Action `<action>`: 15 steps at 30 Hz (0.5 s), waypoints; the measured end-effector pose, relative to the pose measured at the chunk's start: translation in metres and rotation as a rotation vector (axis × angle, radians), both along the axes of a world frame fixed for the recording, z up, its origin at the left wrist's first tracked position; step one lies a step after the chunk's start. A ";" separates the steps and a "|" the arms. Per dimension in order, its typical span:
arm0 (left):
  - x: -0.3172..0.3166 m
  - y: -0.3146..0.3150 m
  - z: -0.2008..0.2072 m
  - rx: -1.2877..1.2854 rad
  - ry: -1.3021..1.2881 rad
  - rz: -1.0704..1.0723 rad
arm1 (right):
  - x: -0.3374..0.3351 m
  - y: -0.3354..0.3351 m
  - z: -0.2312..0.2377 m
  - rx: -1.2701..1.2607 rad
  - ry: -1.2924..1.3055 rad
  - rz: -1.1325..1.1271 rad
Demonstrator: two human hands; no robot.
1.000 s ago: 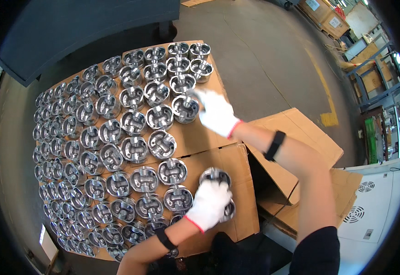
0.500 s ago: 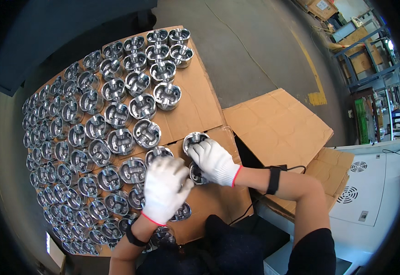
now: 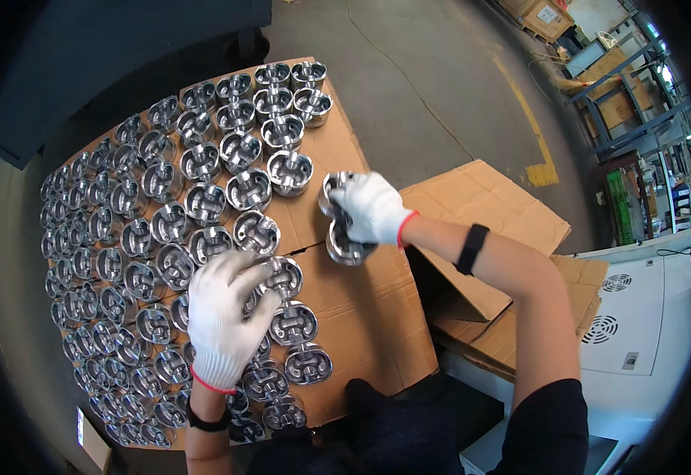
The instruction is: Manually laser marking metal pistons at a workstation and then organizing them.
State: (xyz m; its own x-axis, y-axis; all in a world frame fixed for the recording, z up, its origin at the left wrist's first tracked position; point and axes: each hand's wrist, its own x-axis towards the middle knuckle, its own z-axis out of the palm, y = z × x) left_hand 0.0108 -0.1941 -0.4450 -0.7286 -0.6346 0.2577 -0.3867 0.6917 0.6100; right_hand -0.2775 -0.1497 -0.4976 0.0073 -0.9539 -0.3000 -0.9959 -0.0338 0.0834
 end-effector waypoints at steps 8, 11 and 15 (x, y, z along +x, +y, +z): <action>0.052 0.022 0.009 0.040 -0.264 -0.169 | -0.039 -0.085 -0.027 -0.015 0.071 -0.179; 0.077 0.036 0.007 0.120 -0.371 -0.242 | -0.048 -0.091 -0.042 0.004 0.104 -0.181; 0.122 0.079 0.037 0.332 -0.543 -0.223 | -0.024 -0.058 -0.032 -0.321 0.032 -0.172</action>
State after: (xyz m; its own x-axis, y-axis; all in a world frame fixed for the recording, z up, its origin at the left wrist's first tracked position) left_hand 0.1332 -0.1148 -0.4082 -0.8224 -0.4367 -0.3646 -0.5682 0.5996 0.5635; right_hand -0.3012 -0.2082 -0.5294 -0.1658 -0.9860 0.0173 -0.9815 0.1667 0.0941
